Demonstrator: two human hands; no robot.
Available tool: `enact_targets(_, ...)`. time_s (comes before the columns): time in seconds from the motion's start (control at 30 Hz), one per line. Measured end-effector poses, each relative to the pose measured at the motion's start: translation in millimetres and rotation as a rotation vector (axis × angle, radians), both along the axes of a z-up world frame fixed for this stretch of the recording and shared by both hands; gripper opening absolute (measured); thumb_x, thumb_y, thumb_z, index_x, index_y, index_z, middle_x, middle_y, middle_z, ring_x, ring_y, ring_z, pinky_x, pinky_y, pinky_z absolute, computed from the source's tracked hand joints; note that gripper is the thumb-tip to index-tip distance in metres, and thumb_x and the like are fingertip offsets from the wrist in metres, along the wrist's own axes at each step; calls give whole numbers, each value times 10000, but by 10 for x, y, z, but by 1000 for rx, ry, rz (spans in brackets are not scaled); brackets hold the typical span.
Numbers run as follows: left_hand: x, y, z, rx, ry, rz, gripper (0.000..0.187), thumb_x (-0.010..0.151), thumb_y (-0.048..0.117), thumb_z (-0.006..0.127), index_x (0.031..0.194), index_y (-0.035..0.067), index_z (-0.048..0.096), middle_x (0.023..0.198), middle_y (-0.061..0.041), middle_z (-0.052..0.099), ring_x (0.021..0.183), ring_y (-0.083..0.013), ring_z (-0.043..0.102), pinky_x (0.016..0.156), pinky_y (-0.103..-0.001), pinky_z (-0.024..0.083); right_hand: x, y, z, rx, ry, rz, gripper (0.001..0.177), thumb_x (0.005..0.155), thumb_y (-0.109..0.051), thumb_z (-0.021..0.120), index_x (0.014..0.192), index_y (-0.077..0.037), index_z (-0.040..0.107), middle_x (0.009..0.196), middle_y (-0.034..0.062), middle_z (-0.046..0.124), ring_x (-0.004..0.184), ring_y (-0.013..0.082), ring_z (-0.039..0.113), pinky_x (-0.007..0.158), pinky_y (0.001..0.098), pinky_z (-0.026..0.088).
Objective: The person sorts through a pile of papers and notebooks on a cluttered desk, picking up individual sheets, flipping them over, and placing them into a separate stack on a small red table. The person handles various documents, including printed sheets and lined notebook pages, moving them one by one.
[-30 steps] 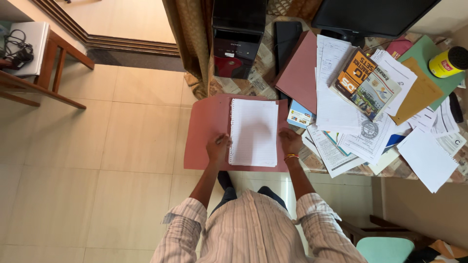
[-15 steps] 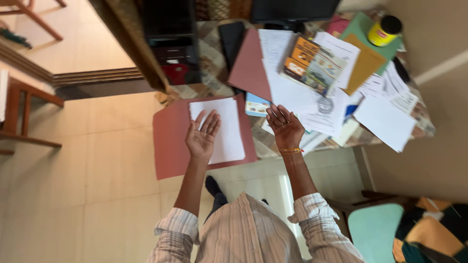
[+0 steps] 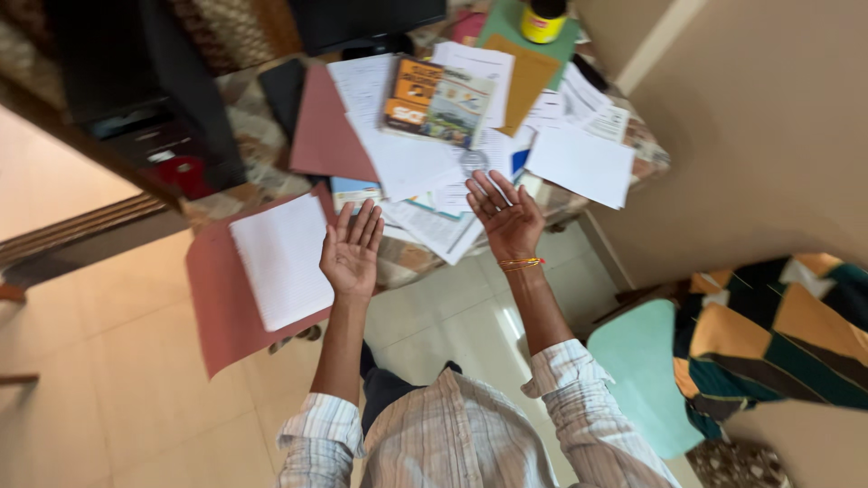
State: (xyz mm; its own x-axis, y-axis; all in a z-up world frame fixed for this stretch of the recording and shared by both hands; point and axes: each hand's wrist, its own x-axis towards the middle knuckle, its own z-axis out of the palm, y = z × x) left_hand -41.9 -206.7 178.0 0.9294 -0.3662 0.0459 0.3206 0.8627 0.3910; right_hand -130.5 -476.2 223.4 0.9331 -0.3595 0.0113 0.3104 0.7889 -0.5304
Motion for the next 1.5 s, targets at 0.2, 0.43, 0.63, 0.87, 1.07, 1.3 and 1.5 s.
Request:
enact_targets(0.2,-253,-736,-134,-12,52,-103,601,1061,404,480,1460,-44,454,1529,-330,452,1445,-428,454,1226,-517,391,-463,-530,10,-11,34,-98,602,1021,-415,506,1440,17,511,1498,282,522,1407,435,508,1205,519,407)
enact_targets(0.43,-128,-1568,-201,47,59,-212,593,1050,404,499,1443,-39,465,1506,-323,478,1420,-424,475,1206,-514,405,-703,-1343,49,-48,7,-226,611,1020,-427,504,1454,3,495,1504,279,516,1410,422,508,1207,507,404)
enact_targets(0.63,151,-2541,-433,74,83,-301,578,1056,406,488,1433,-32,462,1482,-307,512,1393,-411,512,1197,-507,418,-617,-2120,-26,-26,17,-301,618,1017,-406,519,1459,24,473,1510,305,491,1401,440,505,1198,517,406)
enact_targets(0.87,520,-3753,-612,172,81,-367,580,1059,411,458,1430,-33,471,1443,-282,562,1343,-383,561,1157,-481,452,-292,-3072,3,24,77,-343,617,997,-393,537,1445,27,479,1491,314,504,1372,462,517,1158,530,447)
enact_targets(1.07,919,-4387,-1060,412,47,-345,593,1051,414,464,1433,-39,490,1418,-242,598,1306,-337,605,1134,-442,480,55,-3805,-93,50,62,-300,612,991,-396,571,1431,23,498,1486,307,515,1363,448,530,1145,519,455)
enact_targets(1.3,1075,-4692,-1822,905,70,-222,410,967,272,687,1273,0,695,1234,-146,697,1143,-258,648,1004,-367,497,352,-4262,-298,94,87,-226,578,982,-382,568,1381,35,542,1472,312,519,1351,451,541,1131,518,473)
enact_targets(1.5,1033,-4863,-2054,1296,-201,-83,401,851,206,806,1209,48,720,1149,-62,763,1057,-148,705,933,-290,534,647,-4652,-554,134,173,-114,534,1003,-381,542,1345,29,554,1459,305,540,1338,442,556,1118,516,480)
